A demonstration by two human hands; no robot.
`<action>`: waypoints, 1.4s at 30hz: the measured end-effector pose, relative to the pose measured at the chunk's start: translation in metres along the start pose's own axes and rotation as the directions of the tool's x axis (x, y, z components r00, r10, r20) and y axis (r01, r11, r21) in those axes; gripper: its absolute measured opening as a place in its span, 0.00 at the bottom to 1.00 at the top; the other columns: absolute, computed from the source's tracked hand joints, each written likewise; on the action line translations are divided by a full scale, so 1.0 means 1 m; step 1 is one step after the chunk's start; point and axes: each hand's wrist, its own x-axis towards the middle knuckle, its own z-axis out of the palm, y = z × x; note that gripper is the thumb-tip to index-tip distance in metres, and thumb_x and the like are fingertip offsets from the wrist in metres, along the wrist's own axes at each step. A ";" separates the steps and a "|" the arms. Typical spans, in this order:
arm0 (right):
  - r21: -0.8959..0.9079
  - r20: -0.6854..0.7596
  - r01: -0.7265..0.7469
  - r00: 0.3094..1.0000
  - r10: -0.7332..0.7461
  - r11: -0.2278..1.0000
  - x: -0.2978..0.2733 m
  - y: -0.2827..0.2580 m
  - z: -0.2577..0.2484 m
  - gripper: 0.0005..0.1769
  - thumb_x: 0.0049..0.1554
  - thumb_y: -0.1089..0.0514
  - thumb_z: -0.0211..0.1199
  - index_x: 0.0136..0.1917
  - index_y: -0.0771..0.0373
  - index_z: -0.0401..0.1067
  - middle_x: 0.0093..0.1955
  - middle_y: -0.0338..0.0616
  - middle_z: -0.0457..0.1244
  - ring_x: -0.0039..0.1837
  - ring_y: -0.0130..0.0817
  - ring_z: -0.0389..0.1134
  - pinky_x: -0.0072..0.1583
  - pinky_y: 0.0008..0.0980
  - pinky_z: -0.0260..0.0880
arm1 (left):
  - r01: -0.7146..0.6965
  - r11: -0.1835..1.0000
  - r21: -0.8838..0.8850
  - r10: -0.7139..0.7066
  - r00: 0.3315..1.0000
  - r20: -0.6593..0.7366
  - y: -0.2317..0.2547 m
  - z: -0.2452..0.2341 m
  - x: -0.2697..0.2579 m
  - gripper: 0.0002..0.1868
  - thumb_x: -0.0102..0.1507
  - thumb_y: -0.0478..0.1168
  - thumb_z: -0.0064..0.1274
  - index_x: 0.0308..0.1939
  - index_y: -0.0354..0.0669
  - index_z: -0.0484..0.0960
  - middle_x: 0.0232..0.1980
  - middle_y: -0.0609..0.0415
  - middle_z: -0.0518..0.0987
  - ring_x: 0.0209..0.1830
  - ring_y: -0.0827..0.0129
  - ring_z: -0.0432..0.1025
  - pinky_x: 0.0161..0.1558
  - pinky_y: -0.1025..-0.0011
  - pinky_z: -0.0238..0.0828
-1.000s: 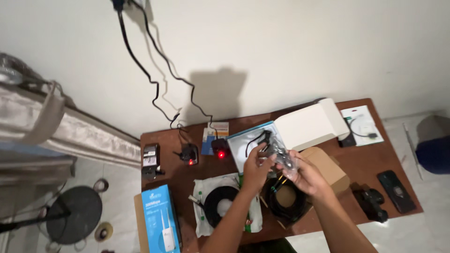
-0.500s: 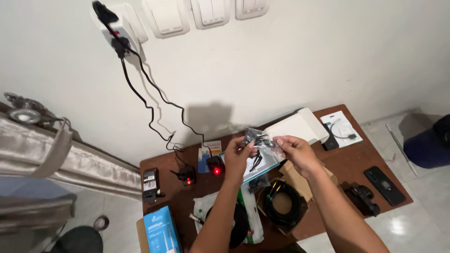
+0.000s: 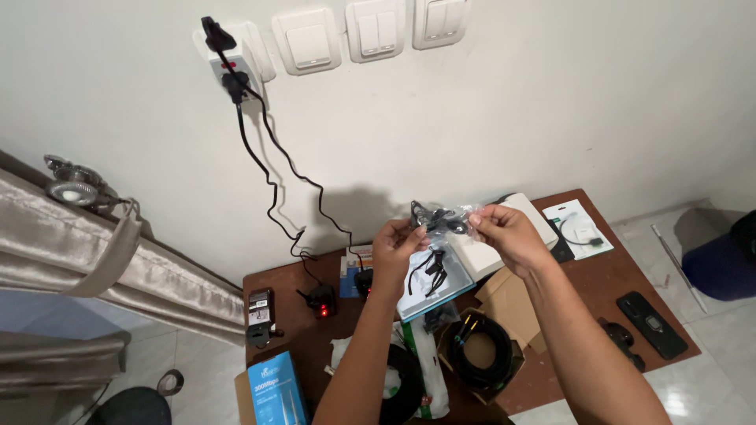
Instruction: The person unboxes a walkie-talkie, removes accessories from a plastic bag, and attaches a belt clip and earpiece to the device. They then place the walkie-talkie on a charging dock and handle additional cables and accessories.
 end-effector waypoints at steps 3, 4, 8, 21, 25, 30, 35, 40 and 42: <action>0.056 0.029 0.028 0.999 -0.030 0.998 0.000 0.000 0.001 0.04 0.61 0.63 0.65 0.43 0.65 0.75 0.37 0.40 0.66 0.40 0.27 0.64 0.45 0.26 0.68 | 0.030 0.999 0.034 -0.030 1.000 -0.007 0.003 -0.001 0.000 0.15 0.62 0.37 0.62 0.49 0.31 0.80 0.39 0.50 0.82 0.37 0.70 0.78 0.41 0.71 0.77; 0.081 0.037 0.033 0.999 -0.036 0.996 0.000 0.001 0.001 0.04 0.60 0.64 0.65 0.42 0.65 0.74 0.37 0.40 0.66 0.40 0.26 0.64 0.44 0.26 0.68 | 0.027 0.999 0.040 -0.027 1.000 -0.007 0.004 -0.001 0.000 0.15 0.62 0.37 0.62 0.49 0.32 0.80 0.39 0.51 0.82 0.37 0.69 0.78 0.41 0.71 0.78; 0.095 0.041 0.060 0.997 -0.064 0.994 0.003 0.003 0.003 0.04 0.59 0.64 0.66 0.42 0.63 0.74 0.37 0.39 0.65 0.40 0.26 0.64 0.44 0.25 0.67 | -0.111 0.959 0.261 0.129 0.990 -0.053 0.009 0.004 -0.004 0.14 0.63 0.38 0.63 0.49 0.33 0.80 0.43 0.52 0.83 0.42 0.71 0.78 0.46 0.73 0.77; -0.076 0.051 -0.030 0.998 0.034 0.997 -0.002 -0.004 0.041 0.12 0.59 0.64 0.62 0.56 0.66 0.78 0.52 0.46 0.72 0.54 0.31 0.73 0.57 0.30 0.77 | -0.376 0.848 0.374 0.301 0.922 0.244 0.014 0.022 -0.008 0.15 0.60 0.35 0.67 0.42 0.34 0.75 0.39 0.50 0.83 0.39 0.72 0.81 0.41 0.76 0.79; -0.025 0.070 -0.074 0.995 0.076 0.997 0.001 0.003 0.038 0.11 0.59 0.63 0.63 0.56 0.66 0.77 0.54 0.47 0.71 0.55 0.32 0.73 0.58 0.31 0.77 | -0.268 0.871 0.411 0.177 0.953 0.247 0.007 0.010 0.002 0.12 0.61 0.36 0.66 0.38 0.35 0.77 0.35 0.53 0.83 0.36 0.75 0.78 0.38 0.77 0.75; 0.031 0.075 -0.118 0.990 0.116 0.992 0.008 0.011 0.037 0.12 0.60 0.62 0.64 0.57 0.66 0.78 0.52 0.44 0.71 0.53 0.28 0.71 0.55 0.27 0.74 | -0.281 0.815 0.507 0.166 0.951 0.259 0.000 0.003 0.009 0.09 0.62 0.38 0.64 0.34 0.37 0.80 0.28 0.55 0.80 0.27 0.76 0.72 0.31 0.77 0.68; -0.063 0.063 -0.028 0.997 0.032 0.998 0.015 0.010 0.034 0.12 0.60 0.62 0.65 0.57 0.67 0.79 0.48 0.43 0.71 0.48 0.27 0.70 0.52 0.27 0.74 | -0.144 0.919 0.366 0.037 0.958 0.284 0.002 -0.002 0.022 0.06 0.64 0.39 0.56 0.38 0.39 0.80 0.34 0.59 0.81 0.32 0.77 0.75 0.35 0.76 0.75; -0.304 0.103 0.294 0.956 -0.276 0.906 0.008 -0.005 0.031 0.10 0.60 0.64 0.70 0.53 0.66 0.72 0.41 0.43 0.68 0.45 0.28 0.70 0.48 0.28 0.72 | -0.023 0.910 0.415 -0.044 0.987 0.153 0.020 -0.008 0.028 0.09 0.67 0.42 0.57 0.39 0.39 0.79 0.31 0.57 0.78 0.31 0.75 0.73 0.35 0.75 0.72; -0.469 0.167 0.428 0.902 -0.399 0.772 0.000 -0.014 0.035 0.04 0.61 0.64 0.66 0.50 0.65 0.76 0.44 0.41 0.70 0.47 0.26 0.71 0.50 0.27 0.73 | -0.011 0.896 0.443 -0.061 0.987 0.148 0.024 -0.003 0.028 0.10 0.67 0.43 0.57 0.38 0.40 0.79 0.30 0.57 0.78 0.30 0.75 0.73 0.35 0.76 0.73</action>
